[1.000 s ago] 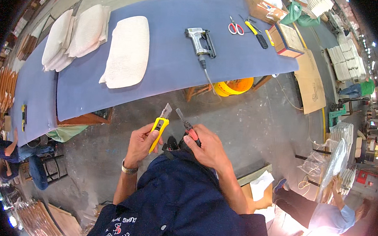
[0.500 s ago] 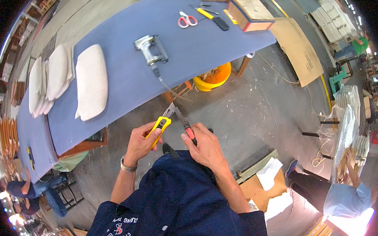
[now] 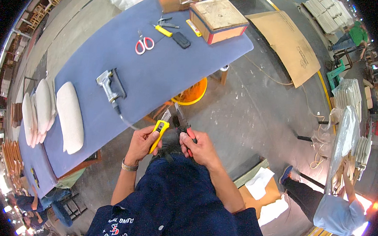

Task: The person assembles cushion covers by folding fabric over foam inserts, trimming excess with a utility knife, and securing edges with a staple gun. The process is repeated for multiple cushion units on a blue work table in a workshop.

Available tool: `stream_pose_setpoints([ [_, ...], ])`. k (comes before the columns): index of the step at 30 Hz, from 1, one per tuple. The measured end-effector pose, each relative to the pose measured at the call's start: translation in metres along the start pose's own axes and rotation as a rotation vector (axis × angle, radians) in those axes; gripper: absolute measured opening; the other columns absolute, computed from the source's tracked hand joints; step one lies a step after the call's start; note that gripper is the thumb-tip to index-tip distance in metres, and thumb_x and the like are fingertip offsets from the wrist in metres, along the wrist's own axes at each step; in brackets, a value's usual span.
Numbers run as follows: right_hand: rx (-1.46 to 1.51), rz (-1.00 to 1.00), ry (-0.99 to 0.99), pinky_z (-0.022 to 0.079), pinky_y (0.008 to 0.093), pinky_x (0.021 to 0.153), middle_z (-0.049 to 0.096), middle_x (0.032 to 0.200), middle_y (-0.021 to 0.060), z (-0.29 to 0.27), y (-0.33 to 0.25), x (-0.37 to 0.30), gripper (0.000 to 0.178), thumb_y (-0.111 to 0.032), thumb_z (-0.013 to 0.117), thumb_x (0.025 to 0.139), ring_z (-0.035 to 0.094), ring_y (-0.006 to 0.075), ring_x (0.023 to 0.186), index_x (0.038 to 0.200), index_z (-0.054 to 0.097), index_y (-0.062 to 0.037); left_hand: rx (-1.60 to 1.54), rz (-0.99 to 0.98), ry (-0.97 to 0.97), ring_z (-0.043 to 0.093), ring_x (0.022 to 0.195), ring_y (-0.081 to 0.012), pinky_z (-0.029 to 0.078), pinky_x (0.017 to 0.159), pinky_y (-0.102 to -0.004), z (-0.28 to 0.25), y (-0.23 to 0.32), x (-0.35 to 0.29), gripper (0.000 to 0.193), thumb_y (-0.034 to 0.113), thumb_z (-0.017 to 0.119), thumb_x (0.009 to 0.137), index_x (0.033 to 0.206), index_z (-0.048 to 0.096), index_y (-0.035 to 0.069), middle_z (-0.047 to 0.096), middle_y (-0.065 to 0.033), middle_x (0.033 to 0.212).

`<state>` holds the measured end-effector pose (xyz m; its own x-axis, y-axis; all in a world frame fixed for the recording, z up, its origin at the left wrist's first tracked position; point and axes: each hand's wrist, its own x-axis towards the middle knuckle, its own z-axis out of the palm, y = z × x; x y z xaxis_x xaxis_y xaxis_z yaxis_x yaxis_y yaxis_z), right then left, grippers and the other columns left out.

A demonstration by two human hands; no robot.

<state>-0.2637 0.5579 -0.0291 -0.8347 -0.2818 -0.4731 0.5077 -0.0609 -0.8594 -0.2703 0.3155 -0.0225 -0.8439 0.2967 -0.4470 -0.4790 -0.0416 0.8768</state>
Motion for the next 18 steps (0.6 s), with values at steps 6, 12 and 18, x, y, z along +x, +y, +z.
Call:
stream_pose_setpoints([
  [6, -0.439, 0.038, 0.491, 0.052, 0.0420, 0.060, 0.066, 0.067, 0.0150, -0.095, 0.070, 0.090, 0.046, -0.041, 0.065, 0.098, 0.064, 0.0270, 0.057, 0.082, 0.066, 0.0025, 0.087, -0.016, 0.200, 0.059, 0.051, -0.0083, 0.046, 0.046, -0.0226, 0.006, 0.027, 0.086, 0.030, 0.026, 0.057, 0.109, 0.121, 0.068, 0.001, 0.067, -0.0041, 0.076],
  [12, -0.378, 0.320, 0.572, 0.056, 0.0461, 0.069, 0.069, 0.066, 0.0196, -0.207, 0.089, 0.131, 0.049, -0.043, 0.064, 0.095, 0.071, 0.0356, 0.061, 0.082, 0.069, 0.0038, 0.284, 0.058, 0.244, 0.058, 0.053, -0.0069, 0.045, 0.048, -0.0216, 0.011, 0.089, 0.137, 0.033, 0.027, 0.061, 0.107, 0.125, 0.068, 0.001, 0.067, -0.0027, 0.076],
  [18, -0.642, 0.280, 0.422, 0.058, 0.0450, 0.072, 0.071, 0.066, 0.0192, -0.288, 0.066, 0.242, 0.044, -0.039, 0.060, 0.094, 0.073, 0.0340, 0.065, 0.087, 0.072, 0.0025, 0.337, 0.097, 0.407, 0.058, 0.053, -0.0078, 0.045, 0.049, -0.0226, 0.040, 0.105, 0.169, 0.034, 0.029, 0.060, 0.108, 0.126, 0.068, 0.001, 0.067, -0.0031, 0.076],
])
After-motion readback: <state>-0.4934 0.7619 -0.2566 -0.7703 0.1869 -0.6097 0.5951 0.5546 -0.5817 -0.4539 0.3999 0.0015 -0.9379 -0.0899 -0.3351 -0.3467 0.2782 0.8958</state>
